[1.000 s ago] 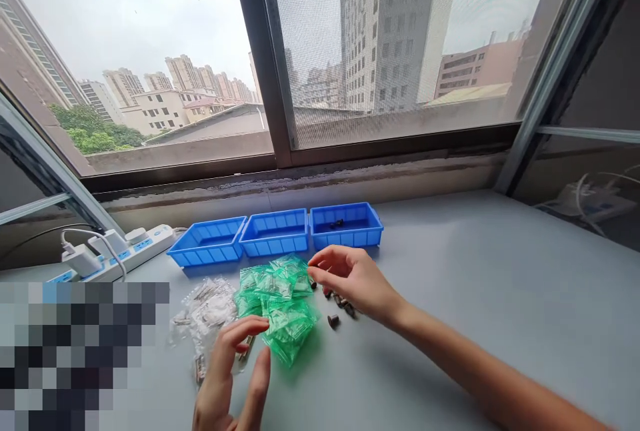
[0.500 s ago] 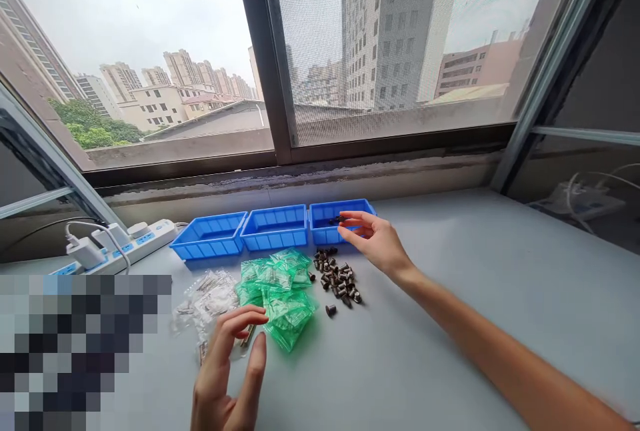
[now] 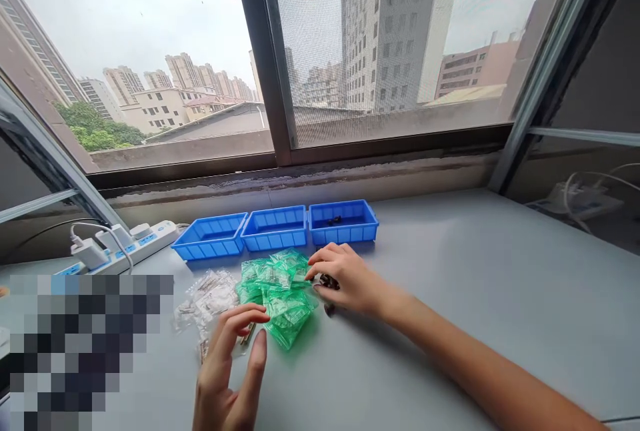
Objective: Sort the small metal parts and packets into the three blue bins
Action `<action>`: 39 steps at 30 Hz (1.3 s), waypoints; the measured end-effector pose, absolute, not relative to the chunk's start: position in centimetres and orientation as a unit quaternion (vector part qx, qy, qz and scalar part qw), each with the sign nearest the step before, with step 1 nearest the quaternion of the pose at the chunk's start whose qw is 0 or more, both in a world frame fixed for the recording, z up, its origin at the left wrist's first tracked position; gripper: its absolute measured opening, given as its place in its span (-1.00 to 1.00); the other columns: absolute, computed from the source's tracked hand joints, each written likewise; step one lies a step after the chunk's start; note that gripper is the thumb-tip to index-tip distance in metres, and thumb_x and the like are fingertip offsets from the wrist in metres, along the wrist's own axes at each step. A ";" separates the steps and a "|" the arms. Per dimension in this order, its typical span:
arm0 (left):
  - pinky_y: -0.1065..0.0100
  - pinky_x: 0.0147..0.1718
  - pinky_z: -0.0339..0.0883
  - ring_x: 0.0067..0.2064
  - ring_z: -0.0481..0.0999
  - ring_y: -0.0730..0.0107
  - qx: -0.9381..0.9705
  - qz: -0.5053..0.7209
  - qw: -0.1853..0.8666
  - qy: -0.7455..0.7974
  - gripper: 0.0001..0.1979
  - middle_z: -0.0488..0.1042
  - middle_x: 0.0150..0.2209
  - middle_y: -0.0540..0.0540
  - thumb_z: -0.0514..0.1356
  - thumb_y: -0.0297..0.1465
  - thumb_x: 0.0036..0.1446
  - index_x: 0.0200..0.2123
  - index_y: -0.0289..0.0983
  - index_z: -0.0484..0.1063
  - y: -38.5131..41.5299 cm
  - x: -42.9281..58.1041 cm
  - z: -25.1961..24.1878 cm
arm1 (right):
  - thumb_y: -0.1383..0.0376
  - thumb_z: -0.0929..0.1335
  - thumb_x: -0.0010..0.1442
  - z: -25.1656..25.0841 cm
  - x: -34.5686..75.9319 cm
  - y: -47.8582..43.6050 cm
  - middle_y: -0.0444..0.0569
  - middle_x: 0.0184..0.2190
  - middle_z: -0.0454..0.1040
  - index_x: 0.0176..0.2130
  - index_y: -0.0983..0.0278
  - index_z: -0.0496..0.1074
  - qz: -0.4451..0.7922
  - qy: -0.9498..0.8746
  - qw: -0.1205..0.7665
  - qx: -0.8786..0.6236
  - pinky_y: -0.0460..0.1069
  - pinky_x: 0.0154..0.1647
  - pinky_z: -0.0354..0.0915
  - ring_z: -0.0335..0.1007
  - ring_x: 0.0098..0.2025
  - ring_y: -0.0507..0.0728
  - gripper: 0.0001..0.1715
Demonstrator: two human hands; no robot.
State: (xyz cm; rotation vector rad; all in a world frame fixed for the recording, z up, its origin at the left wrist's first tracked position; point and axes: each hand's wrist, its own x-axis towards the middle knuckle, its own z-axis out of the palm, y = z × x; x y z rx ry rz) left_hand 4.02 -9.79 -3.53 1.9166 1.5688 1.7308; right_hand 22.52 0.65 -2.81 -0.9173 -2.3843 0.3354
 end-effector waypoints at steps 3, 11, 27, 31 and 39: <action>0.24 -0.12 0.39 -0.15 0.47 0.26 0.637 0.569 0.059 0.517 -0.86 0.43 -0.22 -0.12 0.05 -0.40 0.22 -0.29 -0.20 0.42 -9.8 4.0 -3.6 | 0.38 0.36 0.20 -3.0 22.0 0.3 0.01 -0.14 0.56 -0.21 0.22 0.52 0.111 -0.889 0.260 -0.361 0.14 0.00 0.18 0.39 -0.02 0.21 -0.84; 0.32 -0.13 0.36 -0.14 0.47 0.32 0.642 0.580 0.070 0.496 -0.85 0.43 -0.23 -0.08 0.06 -0.45 0.22 -0.30 -0.18 0.43 -9.8 3.8 -3.9 | 0.42 0.36 0.20 -2.9 21.8 -0.1 -0.05 -0.20 0.60 -0.26 0.24 0.50 0.088 -0.891 0.248 -0.370 0.13 -0.01 0.13 0.41 -0.07 0.19 -0.87; 0.31 -0.14 0.27 -0.15 0.43 0.30 0.653 0.568 0.071 0.497 -0.82 0.41 -0.23 -0.06 0.03 -0.48 0.22 -0.33 -0.16 0.40 -10.0 4.2 -3.7 | 0.48 0.35 0.06 -3.2 21.5 -0.3 -0.11 -0.39 0.57 -0.39 0.22 0.48 0.046 -0.861 0.308 -0.402 0.05 -0.24 0.21 0.42 -0.32 0.12 -0.83; 0.30 -0.15 0.25 -0.16 0.41 0.30 0.663 0.551 0.057 0.503 -0.81 0.39 -0.23 -0.06 0.05 -0.49 0.21 -0.35 -0.16 0.43 -9.9 4.2 -3.9 | 0.38 0.33 0.07 -2.4 21.2 -0.8 -0.06 -0.33 0.57 -0.29 0.23 0.49 0.132 -0.810 0.375 -0.430 0.02 -0.28 0.31 0.45 -0.31 0.12 -0.83; 0.29 -0.18 0.32 -0.13 0.46 0.25 0.651 0.551 0.029 0.522 -0.87 0.46 -0.19 -0.10 0.11 -0.36 0.23 -0.19 -0.16 0.43 -9.5 3.9 -4.4 | 0.34 0.35 -0.03 -0.9 19.8 -2.7 -0.08 -0.41 0.56 -0.23 0.24 0.49 0.399 -0.730 0.393 -0.392 -0.02 -0.34 0.31 0.38 -0.39 0.07 -0.72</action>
